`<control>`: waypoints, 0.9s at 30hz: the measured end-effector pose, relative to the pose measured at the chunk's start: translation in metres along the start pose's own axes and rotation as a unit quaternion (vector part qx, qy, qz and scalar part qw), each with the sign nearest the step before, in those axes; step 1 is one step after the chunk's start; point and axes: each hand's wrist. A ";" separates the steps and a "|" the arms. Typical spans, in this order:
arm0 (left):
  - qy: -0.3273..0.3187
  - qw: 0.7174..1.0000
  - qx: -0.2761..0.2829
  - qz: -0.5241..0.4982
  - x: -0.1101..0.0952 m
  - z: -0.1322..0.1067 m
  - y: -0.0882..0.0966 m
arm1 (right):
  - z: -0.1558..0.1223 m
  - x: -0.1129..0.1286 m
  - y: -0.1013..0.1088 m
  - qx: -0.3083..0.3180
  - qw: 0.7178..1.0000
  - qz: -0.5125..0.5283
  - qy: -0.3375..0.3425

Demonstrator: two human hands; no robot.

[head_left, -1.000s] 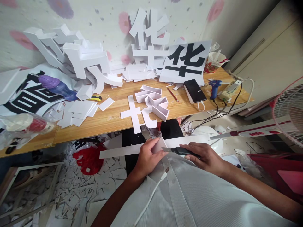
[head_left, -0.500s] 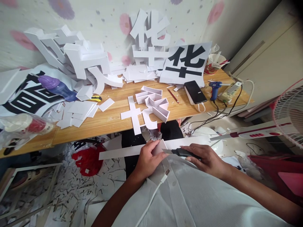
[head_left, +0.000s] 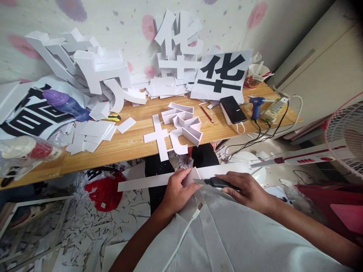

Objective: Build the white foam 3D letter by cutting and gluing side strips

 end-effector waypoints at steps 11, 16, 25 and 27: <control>0.002 1.000 0.003 -0.019 0.003 -0.003 0.000 | -0.005 -0.006 -0.001 -0.005 1.000 -0.001 -0.007; 0.004 1.000 -0.005 -0.009 0.005 -0.003 -0.001 | -0.006 -0.007 0.000 -0.002 1.000 0.009 -0.015; -0.012 1.000 0.015 0.015 0.004 0.000 0.000 | -0.003 -0.002 0.000 0.011 1.000 0.009 -0.010; -0.013 1.000 0.017 0.014 0.004 -0.001 -0.001 | -0.003 -0.003 -0.001 0.010 1.000 0.006 -0.010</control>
Point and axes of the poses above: each hand's wrist, its own z-axis towards the middle knuckle, its own y-axis out of the back of the hand, x = y × z, and after that the axes turned 6 degrees about x, right-handed
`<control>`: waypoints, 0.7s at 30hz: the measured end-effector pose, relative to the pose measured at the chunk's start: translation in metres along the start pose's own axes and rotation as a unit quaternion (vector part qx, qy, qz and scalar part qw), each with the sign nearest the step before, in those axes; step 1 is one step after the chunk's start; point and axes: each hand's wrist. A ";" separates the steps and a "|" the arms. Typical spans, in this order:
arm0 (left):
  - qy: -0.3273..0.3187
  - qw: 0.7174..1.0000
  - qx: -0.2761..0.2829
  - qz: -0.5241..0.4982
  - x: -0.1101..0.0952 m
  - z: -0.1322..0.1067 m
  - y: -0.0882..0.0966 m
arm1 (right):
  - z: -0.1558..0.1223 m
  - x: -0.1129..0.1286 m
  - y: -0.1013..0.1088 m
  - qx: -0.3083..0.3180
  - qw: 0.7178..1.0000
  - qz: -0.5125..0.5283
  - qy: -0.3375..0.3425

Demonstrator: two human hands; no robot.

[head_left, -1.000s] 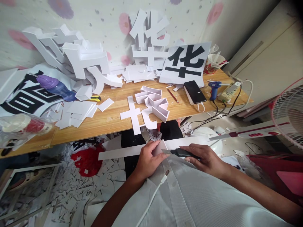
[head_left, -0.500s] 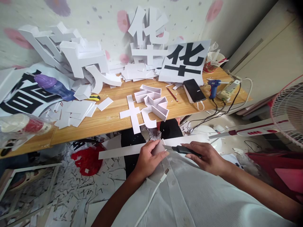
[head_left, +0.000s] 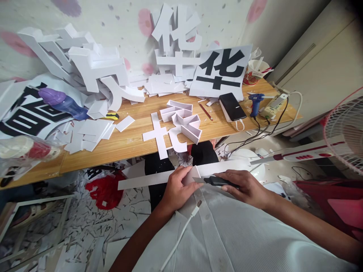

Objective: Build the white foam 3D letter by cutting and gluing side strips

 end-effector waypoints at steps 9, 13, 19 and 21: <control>-0.011 1.000 -0.002 -0.007 0.001 -0.002 0.000 | 0.000 0.001 0.002 -0.006 1.000 0.004 0.003; -0.008 1.000 0.001 0.002 0.004 -0.001 -0.001 | 0.003 0.007 0.004 0.010 1.000 0.016 0.015; -0.015 1.000 0.001 -0.007 0.002 -0.002 0.000 | 0.001 0.001 0.001 0.004 1.000 0.007 0.006; -0.019 1.000 0.002 -0.014 0.000 -0.002 0.000 | -0.001 -0.002 0.000 -0.003 1.000 0.005 0.004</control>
Point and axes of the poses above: each hand's wrist, its own z-axis towards the middle knuckle, its own y-axis out of the back of the hand, x = y × z, and after that the axes turned 6 degrees about x, right-handed
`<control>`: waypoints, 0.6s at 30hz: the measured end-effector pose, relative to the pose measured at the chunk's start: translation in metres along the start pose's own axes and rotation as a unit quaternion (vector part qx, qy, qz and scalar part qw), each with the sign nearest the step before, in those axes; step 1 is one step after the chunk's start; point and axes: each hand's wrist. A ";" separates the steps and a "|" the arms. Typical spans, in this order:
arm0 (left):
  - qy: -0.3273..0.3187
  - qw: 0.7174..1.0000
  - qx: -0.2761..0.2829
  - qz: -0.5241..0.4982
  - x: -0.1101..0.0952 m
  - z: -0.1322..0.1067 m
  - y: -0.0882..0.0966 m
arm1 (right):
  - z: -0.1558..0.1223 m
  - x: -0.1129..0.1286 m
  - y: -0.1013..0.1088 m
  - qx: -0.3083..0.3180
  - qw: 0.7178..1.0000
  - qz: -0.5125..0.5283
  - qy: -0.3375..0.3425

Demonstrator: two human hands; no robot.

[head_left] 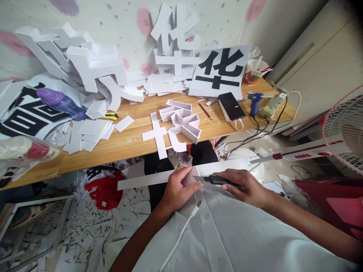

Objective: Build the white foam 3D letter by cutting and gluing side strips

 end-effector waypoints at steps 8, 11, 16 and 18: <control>-0.004 1.000 0.002 0.006 0.002 0.001 0.000 | 0.002 0.006 0.002 0.024 0.999 0.022 0.004; -0.006 1.000 0.002 0.001 0.001 0.001 0.000 | 0.004 0.008 0.003 0.020 1.000 0.019 0.001; -0.012 1.000 0.003 -0.006 0.002 0.000 0.000 | 0.002 0.000 0.000 0.019 1.000 0.016 0.001; -0.013 1.000 0.001 -0.016 0.003 -0.001 0.000 | 0.001 -0.004 -0.001 0.005 1.000 0.013 -0.003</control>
Point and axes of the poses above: each hand's wrist, its own z-axis towards the middle knuckle, its own y-axis out of the back of the hand, x = y × z, and after that the axes turned 6 degrees about x, right-handed
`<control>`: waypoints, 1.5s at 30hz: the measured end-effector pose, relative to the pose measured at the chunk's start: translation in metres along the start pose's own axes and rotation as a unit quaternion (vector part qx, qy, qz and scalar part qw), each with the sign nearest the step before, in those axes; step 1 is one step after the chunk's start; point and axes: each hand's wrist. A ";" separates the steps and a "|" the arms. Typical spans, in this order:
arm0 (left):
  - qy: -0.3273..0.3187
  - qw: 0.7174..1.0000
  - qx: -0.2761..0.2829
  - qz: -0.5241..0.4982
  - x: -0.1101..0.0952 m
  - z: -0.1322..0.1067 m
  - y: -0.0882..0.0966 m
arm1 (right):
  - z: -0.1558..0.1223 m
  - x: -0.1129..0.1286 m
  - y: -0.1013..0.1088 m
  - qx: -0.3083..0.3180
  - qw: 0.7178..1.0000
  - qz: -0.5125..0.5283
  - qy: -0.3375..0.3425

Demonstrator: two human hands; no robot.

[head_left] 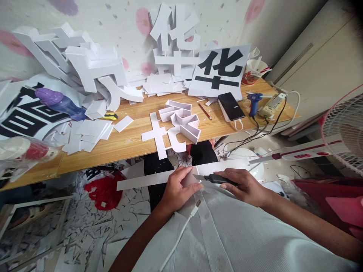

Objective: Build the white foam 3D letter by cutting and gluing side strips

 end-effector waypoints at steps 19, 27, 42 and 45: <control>-0.016 1.000 -0.002 -0.010 -0.001 -0.001 0.002 | 0.000 -0.008 -0.002 -0.025 1.000 0.007 -0.013; -0.020 1.000 -0.001 -0.003 0.002 -0.001 0.001 | 0.002 0.003 -0.001 0.007 1.000 0.015 0.016; -0.001 0.999 -0.015 0.029 -0.001 -0.001 0.001 | 0.002 -0.004 -0.007 -0.017 0.999 0.034 -0.018; -0.002 1.000 -0.008 0.029 -0.001 -0.001 0.001 | 0.001 -0.008 -0.011 -0.019 0.999 0.021 -0.028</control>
Point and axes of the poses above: each hand's wrist, its own z-axis towards the middle knuckle, its own y-axis out of the back of the hand, x = y × z, and after that the axes turned 6 degrees about x, right-handed
